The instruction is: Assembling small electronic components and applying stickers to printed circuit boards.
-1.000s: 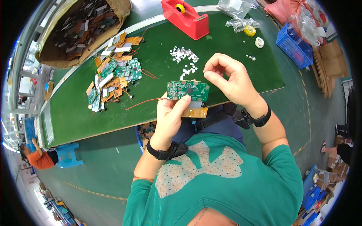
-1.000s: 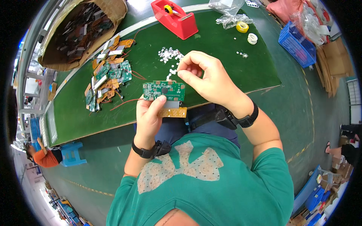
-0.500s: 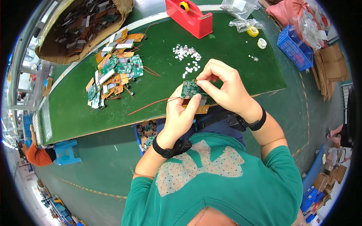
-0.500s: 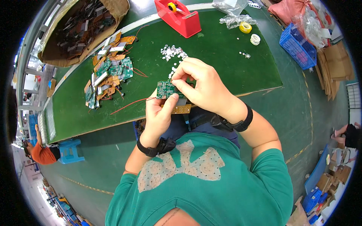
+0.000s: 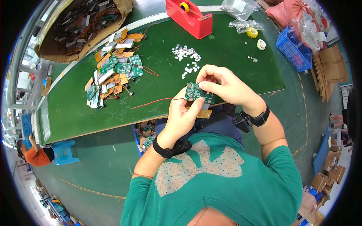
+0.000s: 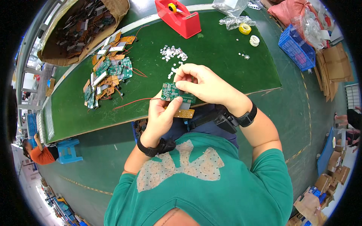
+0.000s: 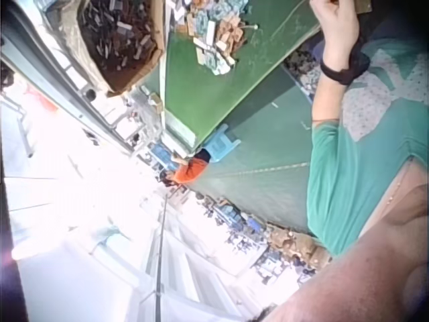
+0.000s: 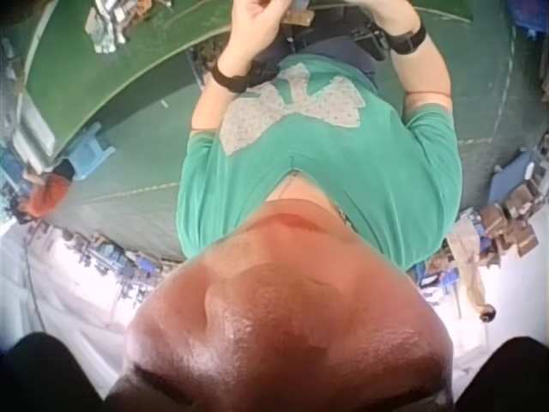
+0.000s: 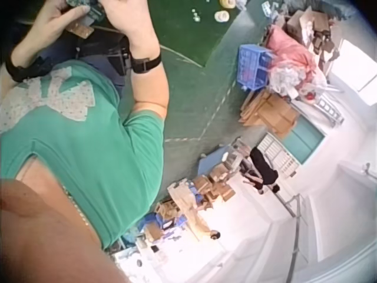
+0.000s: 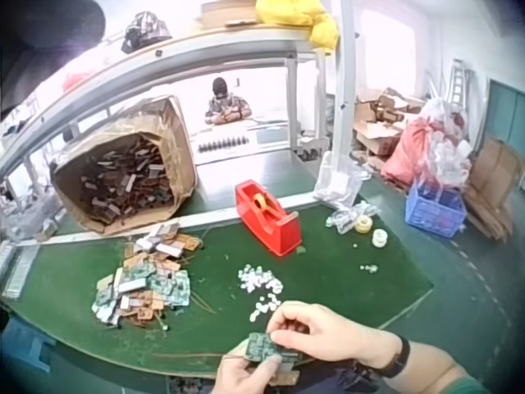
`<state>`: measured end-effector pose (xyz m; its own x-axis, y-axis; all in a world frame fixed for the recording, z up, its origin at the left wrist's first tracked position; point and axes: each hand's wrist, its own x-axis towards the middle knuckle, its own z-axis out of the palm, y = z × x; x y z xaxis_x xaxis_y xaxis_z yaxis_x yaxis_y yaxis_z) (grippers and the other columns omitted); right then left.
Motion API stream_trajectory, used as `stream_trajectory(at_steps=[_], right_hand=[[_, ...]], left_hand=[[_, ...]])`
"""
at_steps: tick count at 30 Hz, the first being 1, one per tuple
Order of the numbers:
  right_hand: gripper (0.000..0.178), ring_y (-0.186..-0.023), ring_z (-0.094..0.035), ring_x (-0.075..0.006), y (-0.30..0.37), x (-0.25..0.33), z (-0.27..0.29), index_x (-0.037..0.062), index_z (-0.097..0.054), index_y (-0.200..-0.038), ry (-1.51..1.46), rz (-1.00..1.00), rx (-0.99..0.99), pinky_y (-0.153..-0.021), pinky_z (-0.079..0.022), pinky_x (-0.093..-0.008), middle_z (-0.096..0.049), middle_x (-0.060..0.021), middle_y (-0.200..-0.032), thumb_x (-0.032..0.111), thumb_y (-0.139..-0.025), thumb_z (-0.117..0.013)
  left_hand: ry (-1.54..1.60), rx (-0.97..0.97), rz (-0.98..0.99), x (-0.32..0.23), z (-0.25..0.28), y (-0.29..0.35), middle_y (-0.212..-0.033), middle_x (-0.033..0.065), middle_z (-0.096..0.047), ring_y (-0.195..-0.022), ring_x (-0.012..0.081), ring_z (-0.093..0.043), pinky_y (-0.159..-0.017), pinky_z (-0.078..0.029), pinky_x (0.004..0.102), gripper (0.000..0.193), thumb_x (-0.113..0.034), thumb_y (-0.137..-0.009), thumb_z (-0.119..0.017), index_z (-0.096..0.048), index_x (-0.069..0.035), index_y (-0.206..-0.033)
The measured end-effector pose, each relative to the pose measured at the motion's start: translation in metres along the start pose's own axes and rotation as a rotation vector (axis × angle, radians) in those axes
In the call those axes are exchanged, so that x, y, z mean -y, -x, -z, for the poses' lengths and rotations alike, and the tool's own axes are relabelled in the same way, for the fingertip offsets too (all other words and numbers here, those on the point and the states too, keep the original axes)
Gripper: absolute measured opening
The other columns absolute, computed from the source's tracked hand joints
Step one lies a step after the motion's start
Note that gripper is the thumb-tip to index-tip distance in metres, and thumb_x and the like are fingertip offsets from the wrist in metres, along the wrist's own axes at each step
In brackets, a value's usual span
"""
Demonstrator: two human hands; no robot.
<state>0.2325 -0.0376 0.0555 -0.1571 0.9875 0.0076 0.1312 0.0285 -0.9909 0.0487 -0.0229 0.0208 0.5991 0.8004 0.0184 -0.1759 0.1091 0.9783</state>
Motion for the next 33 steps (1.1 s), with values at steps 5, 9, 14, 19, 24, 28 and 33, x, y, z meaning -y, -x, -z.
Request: stream_trajectory(at_steps=[5,9,14,19,24,28,33], right_hand=[[0.009,-0.071,-0.045,-0.0041,0.005,-0.010,0.000,0.0026,-0.055,-0.087,-0.091,-0.106,0.036,-0.063,-0.039,-0.0217,-0.051,0.0033,-0.078,0.010,-0.090,-0.059],[0.008,-0.073,-0.047,-0.0039,0.004,-0.013,-0.006,0.0018,-0.057,-0.089,-0.110,-0.096,-0.007,-0.065,-0.041,-0.0213,-0.054,0.0032,-0.080,0.009,-0.090,-0.059],[0.016,-0.077,-0.054,-0.0044,-0.002,-0.017,0.001,-0.0002,-0.063,-0.097,-0.106,-0.156,-0.068,-0.071,-0.045,-0.0216,-0.060,0.0026,-0.082,0.015,-0.093,-0.057],[0.024,-0.076,-0.052,-0.0043,-0.013,-0.010,0.025,0.0033,-0.065,-0.105,0.038,-0.194,-0.148,-0.068,-0.043,-0.0203,-0.058,0.0035,-0.081,0.023,-0.096,-0.055],[0.028,-0.073,-0.053,-0.0073,-0.064,-0.028,0.097,0.0021,-0.060,-0.109,0.336,0.123,-0.583,-0.065,-0.044,-0.0225,-0.058,0.0006,-0.081,0.021,-0.089,-0.065],[0.034,-0.084,-0.059,-0.0160,-0.117,-0.016,0.144,0.0014,-0.064,-0.107,0.573,0.044,-0.614,-0.077,-0.048,-0.0308,-0.065,-0.0078,-0.091,0.029,-0.087,-0.066],[0.033,-0.095,-0.057,-0.0140,-0.157,-0.009,0.150,0.0053,-0.068,-0.101,0.605,-0.163,-0.375,-0.084,-0.045,-0.0311,-0.067,-0.0048,-0.096,0.035,-0.090,-0.059]], left_hand=[[0.096,0.046,0.134,0.002,0.001,-0.002,-0.083,-0.0043,-0.059,-0.075,0.0029,-0.053,-0.069,-0.047,0.0210,0.012,-0.005,-0.089,-0.061,-0.061,-0.004,-0.101],[0.231,0.027,0.134,0.010,0.001,-0.013,-0.084,-0.0019,-0.064,-0.073,0.0032,-0.056,-0.066,-0.048,0.0208,0.012,-0.003,-0.086,-0.065,-0.063,-0.003,-0.098],[0.242,-0.052,0.121,0.012,-0.002,-0.021,-0.083,0.0003,-0.065,-0.074,0.0048,-0.058,-0.067,-0.050,0.0220,0.007,-0.002,-0.086,-0.065,-0.065,-0.001,-0.093],[0.383,-0.049,0.158,0.011,0.000,-0.025,-0.087,0.0041,-0.068,-0.076,0.0080,-0.063,-0.069,-0.053,0.0244,0.010,-0.001,-0.086,-0.063,-0.065,0.001,-0.096],[0.402,-0.083,0.190,0.012,0.008,-0.017,-0.091,0.0066,-0.070,-0.077,0.0118,-0.066,-0.072,-0.055,0.0272,0.012,-0.001,-0.087,-0.062,-0.064,0.002,-0.099],[0.431,-0.121,0.194,0.014,0.013,-0.010,-0.090,0.0062,-0.069,-0.077,0.0124,-0.066,-0.072,-0.056,0.0280,0.013,-0.001,-0.087,-0.062,-0.063,0.001,-0.100],[0.437,-0.113,0.168,0.014,0.021,-0.005,-0.090,0.0057,-0.069,-0.077,0.0116,-0.066,-0.072,-0.056,0.0280,0.012,-0.001,-0.087,-0.062,-0.064,0.000,-0.099]])
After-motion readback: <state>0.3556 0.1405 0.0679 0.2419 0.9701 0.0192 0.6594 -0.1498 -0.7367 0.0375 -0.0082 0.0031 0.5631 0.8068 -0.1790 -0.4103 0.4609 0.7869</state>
